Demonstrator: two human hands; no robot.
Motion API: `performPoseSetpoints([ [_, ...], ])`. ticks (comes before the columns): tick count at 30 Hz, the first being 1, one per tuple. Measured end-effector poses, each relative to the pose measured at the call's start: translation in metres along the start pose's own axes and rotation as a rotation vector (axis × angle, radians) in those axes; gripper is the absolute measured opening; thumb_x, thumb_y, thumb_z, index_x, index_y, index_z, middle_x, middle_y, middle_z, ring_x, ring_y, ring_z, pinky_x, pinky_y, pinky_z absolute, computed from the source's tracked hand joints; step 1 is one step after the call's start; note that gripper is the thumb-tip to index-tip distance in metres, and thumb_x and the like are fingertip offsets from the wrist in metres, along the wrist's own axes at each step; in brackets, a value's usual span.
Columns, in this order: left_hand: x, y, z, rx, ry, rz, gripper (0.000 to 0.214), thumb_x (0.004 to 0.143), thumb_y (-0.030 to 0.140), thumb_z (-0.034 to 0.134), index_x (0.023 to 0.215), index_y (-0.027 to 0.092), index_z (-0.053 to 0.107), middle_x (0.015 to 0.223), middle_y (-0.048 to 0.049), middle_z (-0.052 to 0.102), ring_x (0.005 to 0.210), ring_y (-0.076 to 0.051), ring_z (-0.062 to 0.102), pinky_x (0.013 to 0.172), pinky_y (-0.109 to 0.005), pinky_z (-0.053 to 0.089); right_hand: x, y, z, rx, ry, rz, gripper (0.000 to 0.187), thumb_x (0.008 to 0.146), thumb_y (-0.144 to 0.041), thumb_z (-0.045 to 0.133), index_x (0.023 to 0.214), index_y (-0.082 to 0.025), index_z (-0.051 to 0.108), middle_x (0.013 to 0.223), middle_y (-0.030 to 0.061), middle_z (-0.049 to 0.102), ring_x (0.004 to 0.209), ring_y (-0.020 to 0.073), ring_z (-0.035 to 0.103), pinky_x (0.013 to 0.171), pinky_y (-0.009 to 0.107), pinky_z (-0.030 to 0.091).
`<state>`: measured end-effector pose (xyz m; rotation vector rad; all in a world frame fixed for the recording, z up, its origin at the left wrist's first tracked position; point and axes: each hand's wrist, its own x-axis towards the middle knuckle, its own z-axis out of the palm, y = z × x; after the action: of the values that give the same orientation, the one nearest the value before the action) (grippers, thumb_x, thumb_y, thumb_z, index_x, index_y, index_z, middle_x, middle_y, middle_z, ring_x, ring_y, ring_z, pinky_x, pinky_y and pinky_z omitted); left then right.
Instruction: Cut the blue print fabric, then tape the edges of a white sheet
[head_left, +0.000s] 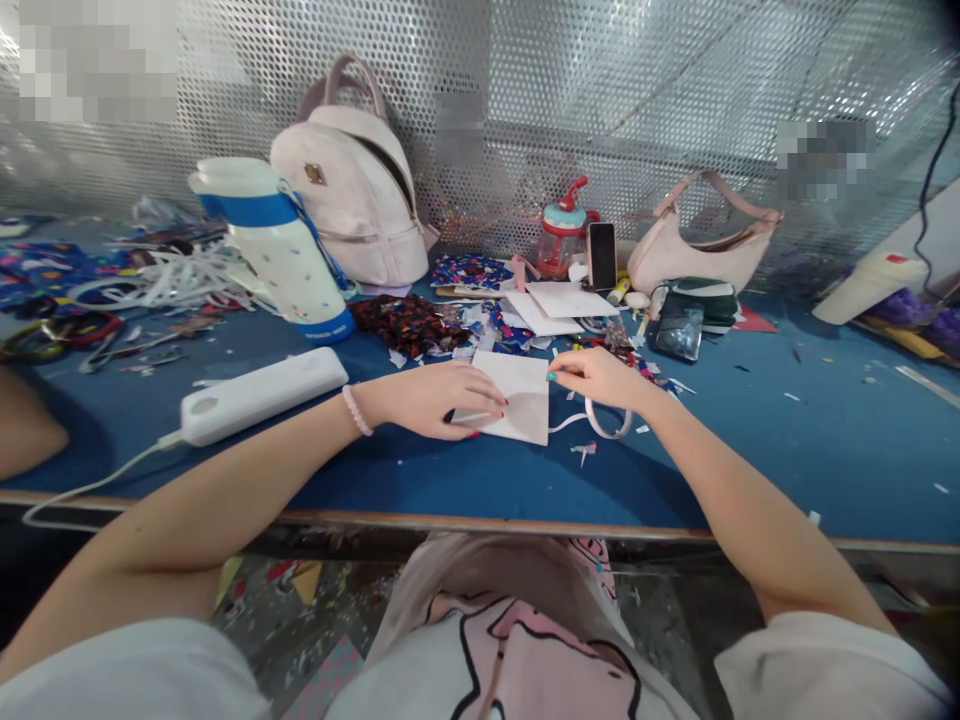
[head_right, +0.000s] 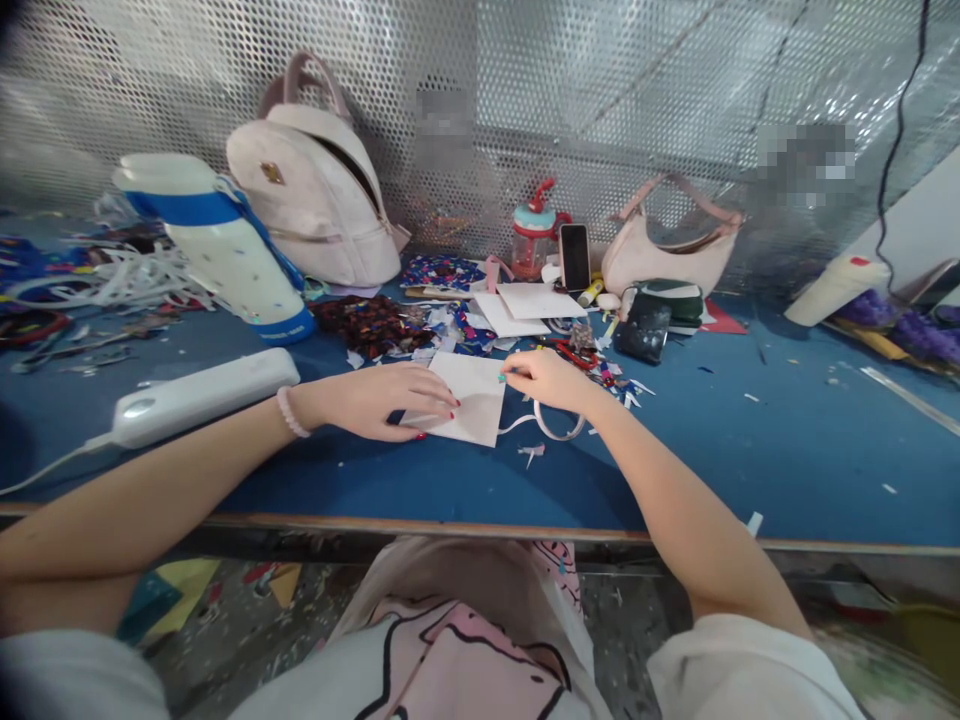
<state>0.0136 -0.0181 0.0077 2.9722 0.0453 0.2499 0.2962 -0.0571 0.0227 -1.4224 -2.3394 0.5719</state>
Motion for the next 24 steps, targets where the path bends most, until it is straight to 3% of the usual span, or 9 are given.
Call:
performPoseSetpoints([
  [4, 0.0, 0.0, 0.0, 0.009, 0.018, 0.001, 0.031, 0.091, 0.026, 0.054, 0.12, 0.021, 0.063, 0.126, -0.0099, 0.063, 0.114, -0.023, 0.058, 0.103, -0.036, 0.039, 0.0, 0.009, -0.004, -0.092, -0.192, -0.002, 0.019, 0.08, -0.019, 0.057, 0.093, -0.02, 0.07, 0.058, -0.0029, 0.058, 0.052, 0.0126, 0.048, 0.053, 0.026, 0.034],
  [6, -0.001, -0.001, 0.0, 0.009, 0.022, 0.002, 0.031, 0.091, 0.026, 0.054, 0.12, 0.021, 0.063, 0.125, -0.0102, 0.064, 0.114, -0.023, 0.058, 0.103, -0.036, 0.039, 0.001, 0.014, -0.006, -0.112, -0.167, -0.081, 0.019, 0.077, -0.017, 0.059, 0.092, -0.02, 0.07, 0.074, 0.0013, 0.065, 0.064, 0.0149, 0.056, 0.061, 0.027, 0.04],
  [8, -0.002, -0.002, 0.0, 0.007, 0.027, 0.002, 0.03, 0.09, 0.026, 0.054, 0.119, 0.02, 0.063, 0.125, -0.01, 0.064, 0.114, -0.023, 0.058, 0.104, -0.035, 0.038, 0.003, 0.02, -0.007, -0.154, -0.047, -0.107, 0.015, 0.078, -0.018, 0.059, 0.089, -0.019, 0.069, 0.089, 0.0055, 0.067, 0.077, 0.0181, 0.06, 0.072, 0.03, 0.044],
  [11, -0.003, -0.003, 0.0, 0.0, 0.033, 0.0, 0.03, 0.089, 0.024, 0.054, 0.117, 0.019, 0.062, 0.125, -0.0099, 0.063, 0.115, -0.023, 0.057, 0.104, -0.035, 0.038, 0.005, 0.033, -0.009, -0.321, 0.175, 0.078, 0.011, 0.081, -0.02, 0.057, 0.088, -0.017, 0.065, 0.09, 0.0086, 0.067, 0.081, 0.0209, 0.06, 0.074, 0.032, 0.043],
  [13, -0.003, -0.002, 0.0, -0.011, 0.04, -0.005, 0.029, 0.088, 0.023, 0.055, 0.115, 0.018, 0.063, 0.124, -0.0104, 0.063, 0.114, -0.023, 0.057, 0.103, -0.034, 0.039, 0.006, 0.043, -0.01, -0.418, 0.223, 0.235, 0.011, 0.083, -0.024, 0.057, 0.089, -0.016, 0.063, 0.087, 0.0096, 0.066, 0.077, 0.0214, 0.059, 0.068, 0.031, 0.042],
  [18, -0.001, 0.001, 0.0, -0.027, 0.072, -0.009, 0.026, 0.088, 0.025, 0.055, 0.112, 0.017, 0.063, 0.119, -0.0118, 0.065, 0.111, -0.024, 0.058, 0.1, -0.035, 0.042, 0.007, 0.064, -0.015, -0.458, 0.204, 0.351, 0.008, 0.084, -0.022, 0.055, 0.087, -0.017, 0.06, 0.085, 0.0089, 0.066, 0.076, 0.021, 0.06, 0.066, 0.03, 0.042],
  [24, 0.001, 0.0, 0.002, -0.002, 0.041, -0.019, 0.024, 0.091, 0.027, 0.052, 0.109, 0.017, 0.063, 0.118, -0.0119, 0.064, 0.109, -0.024, 0.057, 0.097, -0.035, 0.042, 0.001, 0.068, -0.035, -0.45, 0.114, 0.453, 0.007, 0.078, -0.025, 0.061, 0.081, -0.019, 0.06, 0.078, 0.0066, 0.067, 0.069, 0.0193, 0.06, 0.061, 0.028, 0.042],
])
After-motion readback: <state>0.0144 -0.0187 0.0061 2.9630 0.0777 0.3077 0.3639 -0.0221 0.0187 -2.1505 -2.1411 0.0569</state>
